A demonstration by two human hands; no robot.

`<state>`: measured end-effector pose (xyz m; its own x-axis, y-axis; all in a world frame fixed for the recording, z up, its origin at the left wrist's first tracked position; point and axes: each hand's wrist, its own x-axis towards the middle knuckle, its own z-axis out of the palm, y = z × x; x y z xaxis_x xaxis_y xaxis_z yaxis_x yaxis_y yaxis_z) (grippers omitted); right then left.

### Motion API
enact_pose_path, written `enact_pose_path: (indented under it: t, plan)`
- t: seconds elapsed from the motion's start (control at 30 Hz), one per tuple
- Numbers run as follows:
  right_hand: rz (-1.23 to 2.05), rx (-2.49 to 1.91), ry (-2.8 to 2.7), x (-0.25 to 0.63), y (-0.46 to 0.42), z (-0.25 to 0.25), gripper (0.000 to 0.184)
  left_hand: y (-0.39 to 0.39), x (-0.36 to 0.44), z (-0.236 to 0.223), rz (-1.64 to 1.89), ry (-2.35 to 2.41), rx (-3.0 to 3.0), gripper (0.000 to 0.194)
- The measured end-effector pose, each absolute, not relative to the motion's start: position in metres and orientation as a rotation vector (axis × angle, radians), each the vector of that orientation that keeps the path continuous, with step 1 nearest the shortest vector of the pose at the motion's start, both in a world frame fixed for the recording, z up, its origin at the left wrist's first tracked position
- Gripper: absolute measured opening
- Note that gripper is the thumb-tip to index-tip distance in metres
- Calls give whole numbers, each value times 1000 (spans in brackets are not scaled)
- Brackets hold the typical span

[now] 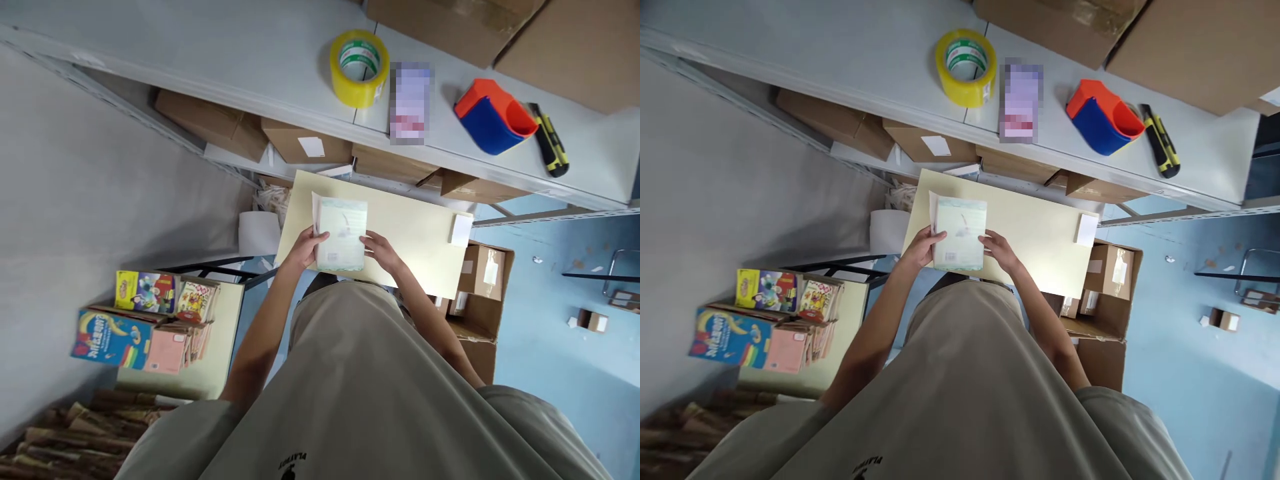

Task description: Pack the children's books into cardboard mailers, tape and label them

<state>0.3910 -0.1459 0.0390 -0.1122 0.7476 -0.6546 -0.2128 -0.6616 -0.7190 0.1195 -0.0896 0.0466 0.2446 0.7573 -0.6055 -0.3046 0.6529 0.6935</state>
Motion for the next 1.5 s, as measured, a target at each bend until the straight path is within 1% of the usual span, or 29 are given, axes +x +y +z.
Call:
enact_pose_path:
  t: [0.07, 0.17, 0.27, 0.33, 0.4, 0.53, 0.7, 0.73, 0.8, 0.9, 1.0, 1.23, 1.33, 1.5]
  plan:
    - [1890, -1474, -613, 373, -145, 30, 68, -87, 111, 34, 760, 1117, 471, 74]
    - [1886, -1540, -541, 343, -135, 11, 57, -79, 96, 13, 733, 1213, 474, 71]
    - [1843, -1623, -432, 312, -118, -12, 45, -64, 77, -7, 655, 1391, 533, 58]
    - [1806, -1648, -387, 292, -104, -27, 41, -48, 63, -19, 592, 1484, 597, 48]
    - [1759, -1663, -360, 274, -89, -40, 40, -29, 51, -29, 551, 1522, 671, 42]
    - [1637, -1692, -332, 249, -56, -57, 40, 13, 41, -48, 515, 1482, 783, 40]
    - [1566, -1682, -365, 247, -37, -54, 37, 41, 47, -64, 512, 1445, 806, 36]
    - [1567, -1688, -365, 249, -39, -50, 40, 41, 47, -65, 517, 1444, 795, 35]
    - [1581, -1704, -362, 255, -46, -40, 52, 37, 46, -65, 537, 1450, 767, 38]
    - [1631, -1691, -392, 262, -64, -21, 75, 19, 39, -57, 585, 1466, 706, 47]
    - [1656, -1661, -419, 265, -82, -1, 82, -8, 33, -41, 671, 1440, 576, 48]
    - [1822, -1554, -488, 272, -102, 35, 78, -72, 41, 12, 796, 1318, 469, 54]
    - [1929, -1404, -572, 276, -106, 50, 73, -99, 45, 38, 896, 1311, 482, 55]
    - [2200, -1093, -646, 276, -128, 78, 61, -165, 49, 81, 1087, 1343, 456, 58]
